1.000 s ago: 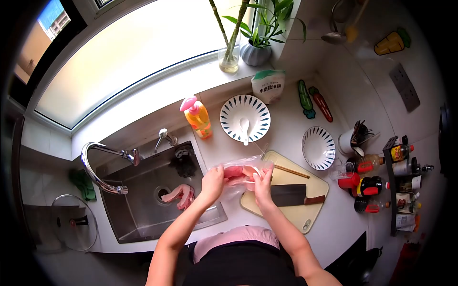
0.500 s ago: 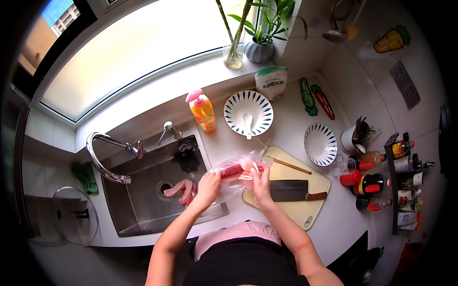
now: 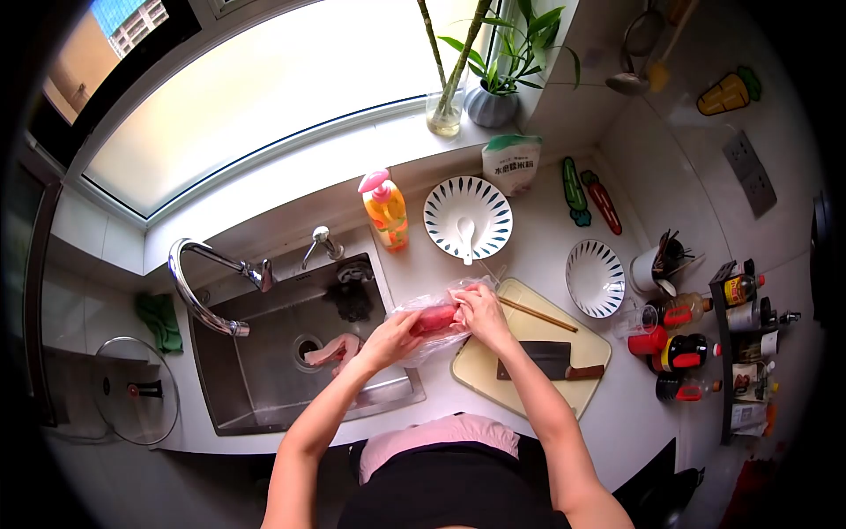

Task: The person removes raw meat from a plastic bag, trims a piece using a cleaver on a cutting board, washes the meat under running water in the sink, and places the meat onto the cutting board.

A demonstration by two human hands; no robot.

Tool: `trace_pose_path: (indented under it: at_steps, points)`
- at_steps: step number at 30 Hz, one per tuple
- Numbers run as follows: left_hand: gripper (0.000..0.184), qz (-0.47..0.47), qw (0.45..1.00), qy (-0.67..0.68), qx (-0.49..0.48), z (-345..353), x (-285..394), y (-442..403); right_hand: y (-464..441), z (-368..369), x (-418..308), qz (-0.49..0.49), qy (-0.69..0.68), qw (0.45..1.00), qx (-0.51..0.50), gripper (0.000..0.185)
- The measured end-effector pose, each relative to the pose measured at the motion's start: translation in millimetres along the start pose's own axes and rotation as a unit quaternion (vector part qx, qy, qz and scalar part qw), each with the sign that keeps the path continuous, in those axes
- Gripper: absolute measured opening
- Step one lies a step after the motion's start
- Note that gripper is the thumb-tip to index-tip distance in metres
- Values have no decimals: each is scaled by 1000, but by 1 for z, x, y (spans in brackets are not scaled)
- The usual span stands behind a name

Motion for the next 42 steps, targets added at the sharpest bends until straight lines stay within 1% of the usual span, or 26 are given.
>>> trace_pose_path:
  at_steps: [3, 4, 5, 7, 9, 11, 13, 15, 16, 17, 19, 23, 24, 25, 26, 27, 30, 31, 33, 34, 35, 37, 39, 40, 41, 42]
  points:
    - [47, 16, 999, -24, 21, 14, 8, -20, -7, -1, -6, 7, -40, 999, -18, 23]
    - [44, 23, 997, -30, 61, 22, 12, -26, -8, -1, -7, 7, -39, 999, -19, 23]
    - [44, 25, 997, -28, 61, 29, 14, -32, -9, -1, -7, 8, -22, 1000, -20, 23]
    - [43, -20, 995, -74, 64, 40, 11, -43, -8, -4, -9, 11, -3, 1000, -18, 23]
    - [41, -21, 995, -73, 71, 41, 7, -50, 2, -7, -12, 19, 173, 984, -36, 23]
    - [36, -81, 995, -64, -10, 36, 1, -60, 9, -7, -10, 23, 220, 975, -32, 23]
    - [33, -113, 993, -32, -30, 22, 3, -64, 15, -6, -3, 27, 342, 937, -61, 28]
    - [32, -206, 959, 149, -129, 10, 3, -64, 17, -6, -3, 22, 367, 929, -47, 28]
    - [34, -209, 947, 210, -126, 7, 5, -61, 17, -8, -6, 17, 392, 919, -35, 28]
    - [34, -209, 947, 208, -130, 5, 8, -60, 19, -10, -9, 20, 391, 919, -35, 28]
    - [35, -214, 946, 234, -70, -6, 18, -56, 14, -22, -28, 5, 390, 916, -93, 28]
    - [33, -178, 968, 165, -58, -24, 25, -48, 15, -13, -17, -19, 390, 914, -110, 31]
    - [33, -178, 969, 164, -58, -23, 21, -43, 17, -7, -7, -4, 409, 900, -151, 32]
    - [30, -190, 945, 262, -39, -19, 11, -37, 18, -5, -4, 14, 426, 884, -190, 32]
    - [28, -202, 911, 359, -18, -13, 1, -32, 20, -3, -2, 15, 426, 885, -189, 32]
    - [29, -199, 861, 468, -9, -12, -1, -31, 22, -4, -4, 22, 419, 887, -190, 31]
    - [38, -234, 786, 572, -7, -15, -9, -20, 26, 5, -8, 15, 409, 897, -166, 31]
    - [38, -234, 786, 572, -3, -14, -8, -18, 26, 8, -8, 6, 406, 903, -140, 32]
    - [46, -226, 681, 696, 26, -11, -5, -16, 22, 13, -10, 11, 385, 917, -104, 36]
    - [56, -198, 676, 710, 16, -12, -4, -16, 20, 15, -12, 20, 364, 929, -69, 40]
    - [56, -197, 676, 709, 17, -13, -4, -15, 19, 16, -12, 18, 363, 929, -68, 40]
    - [57, -160, 624, 764, 19, -22, 1, -14, 17, 18, -13, -3, 357, 934, -2, 50]
    - [57, -142, 615, 775, 16, -30, 0, -14, 18, 19, -18, -33, 361, 932, 9, 51]
    - [55, -137, 595, 792, 20, -36, 0, -13, 20, 20, -21, -59, 365, 929, 21, 52]
    - [53, -131, 575, 807, 25, -42, 1, -12, 25, 21, -23, -63, 362, 930, 21, 52]
    - [49, -134, 579, 804, 29, -46, -1, -10, 30, 19, -25, -58, 348, 936, -1, 50]
Point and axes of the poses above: each hand's wrist, its own y-axis away from the middle knuckle, its own z-axis out of the palm, x = y × z, the point moved 1 cm from there along -y, towards the middle knuckle, and after that the axes turned 11 degrees about -z, right-handed, at the moved point
